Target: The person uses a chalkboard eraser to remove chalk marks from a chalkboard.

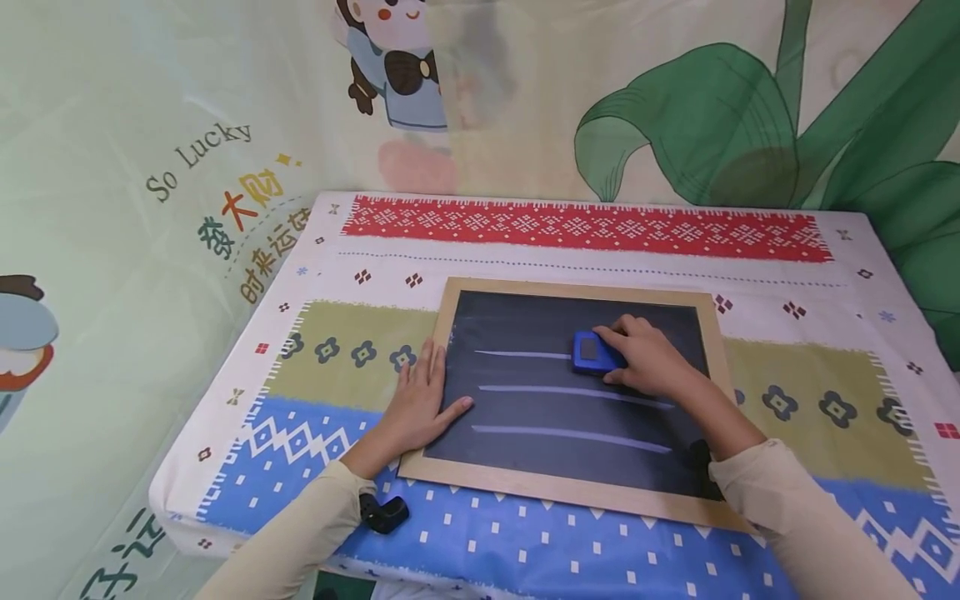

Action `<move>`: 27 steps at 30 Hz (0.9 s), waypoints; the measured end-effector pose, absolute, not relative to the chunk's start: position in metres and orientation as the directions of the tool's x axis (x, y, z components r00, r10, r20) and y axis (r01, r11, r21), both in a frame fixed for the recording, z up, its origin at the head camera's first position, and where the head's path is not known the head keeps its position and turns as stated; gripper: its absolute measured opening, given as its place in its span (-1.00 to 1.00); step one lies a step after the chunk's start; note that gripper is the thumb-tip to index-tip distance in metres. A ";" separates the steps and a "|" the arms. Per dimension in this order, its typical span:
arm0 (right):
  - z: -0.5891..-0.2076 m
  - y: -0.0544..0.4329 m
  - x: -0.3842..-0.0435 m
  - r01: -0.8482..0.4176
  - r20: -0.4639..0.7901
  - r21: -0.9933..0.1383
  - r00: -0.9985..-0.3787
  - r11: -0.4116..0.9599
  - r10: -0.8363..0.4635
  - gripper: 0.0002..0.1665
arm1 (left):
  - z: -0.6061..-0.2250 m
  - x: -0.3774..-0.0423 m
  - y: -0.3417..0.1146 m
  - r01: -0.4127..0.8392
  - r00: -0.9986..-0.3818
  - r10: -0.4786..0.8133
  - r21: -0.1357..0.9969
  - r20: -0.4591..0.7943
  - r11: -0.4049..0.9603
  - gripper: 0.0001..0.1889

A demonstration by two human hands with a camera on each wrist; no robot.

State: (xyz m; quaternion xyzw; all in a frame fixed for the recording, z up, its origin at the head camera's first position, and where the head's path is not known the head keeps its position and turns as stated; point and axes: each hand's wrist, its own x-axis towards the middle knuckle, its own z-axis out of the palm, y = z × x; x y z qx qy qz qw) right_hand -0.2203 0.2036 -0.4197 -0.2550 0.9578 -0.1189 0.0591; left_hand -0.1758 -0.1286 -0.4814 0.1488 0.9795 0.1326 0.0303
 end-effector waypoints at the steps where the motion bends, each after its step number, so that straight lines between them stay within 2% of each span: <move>1: -0.420 0.201 -0.221 -0.477 -0.053 -0.256 -0.862 0.841 -0.505 -0.20 | -0.481 -0.176 -0.128 0.281 -0.954 0.298 0.270 -0.022 0.921 -0.04; 27: -0.421 0.151 -0.233 -0.533 -0.051 -0.249 -0.826 0.808 -0.561 -0.19 | -0.482 -0.176 -0.129 0.277 -0.957 0.291 0.273 -0.013 0.922 -0.04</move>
